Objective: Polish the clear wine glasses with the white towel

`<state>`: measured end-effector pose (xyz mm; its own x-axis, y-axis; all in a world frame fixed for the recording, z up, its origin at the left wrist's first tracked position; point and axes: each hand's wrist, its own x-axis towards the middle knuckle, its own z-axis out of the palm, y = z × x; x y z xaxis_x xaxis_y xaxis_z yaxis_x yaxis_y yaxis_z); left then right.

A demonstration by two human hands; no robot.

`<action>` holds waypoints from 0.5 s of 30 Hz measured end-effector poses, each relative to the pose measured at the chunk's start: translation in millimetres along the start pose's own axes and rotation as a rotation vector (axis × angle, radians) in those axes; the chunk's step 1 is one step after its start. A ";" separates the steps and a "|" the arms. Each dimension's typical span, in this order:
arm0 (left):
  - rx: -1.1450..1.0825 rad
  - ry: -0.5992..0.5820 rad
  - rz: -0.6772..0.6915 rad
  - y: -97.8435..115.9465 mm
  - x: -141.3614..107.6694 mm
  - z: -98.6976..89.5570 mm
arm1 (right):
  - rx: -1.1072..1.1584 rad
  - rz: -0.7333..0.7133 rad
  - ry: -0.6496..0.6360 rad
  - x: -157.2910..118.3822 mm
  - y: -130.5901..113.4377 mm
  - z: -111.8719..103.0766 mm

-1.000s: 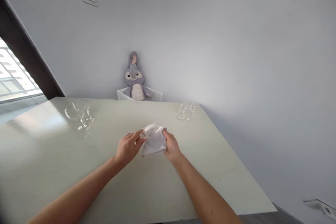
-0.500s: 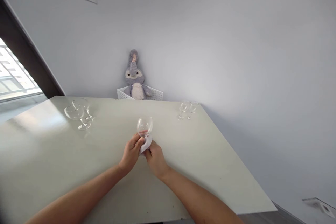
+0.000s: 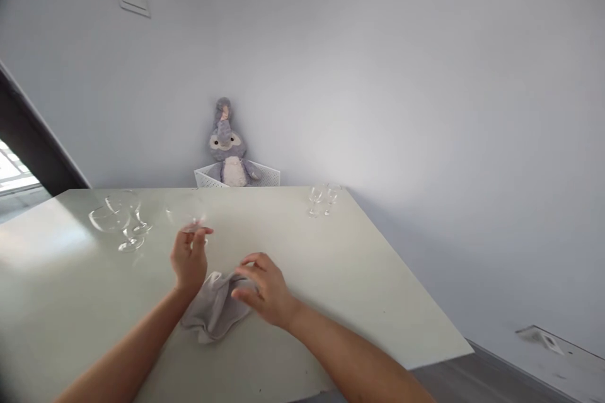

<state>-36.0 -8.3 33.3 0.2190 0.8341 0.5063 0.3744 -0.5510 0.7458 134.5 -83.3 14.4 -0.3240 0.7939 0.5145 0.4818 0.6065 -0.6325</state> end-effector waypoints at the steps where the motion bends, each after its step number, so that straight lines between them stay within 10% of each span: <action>1: 0.028 0.007 0.041 3.8 -3.6 8.1 | 0.087 0.092 0.055 1.0 3.2 -1.1; 9: 0.168 -0.007 0.309 9.6 -37.3 56.1 | 0.668 0.403 0.334 8.4 12.2 15.0; 15: 0.237 -0.018 0.227 2.8 -39.1 53.8 | 0.427 0.610 0.595 25.1 63.1 -38.6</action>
<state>5.0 -41.0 -7.7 0.3361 0.6925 0.6383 0.5134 -0.7029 0.4923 188.2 -26.7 9.7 0.4093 0.8979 0.1622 0.0551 0.1532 -0.9867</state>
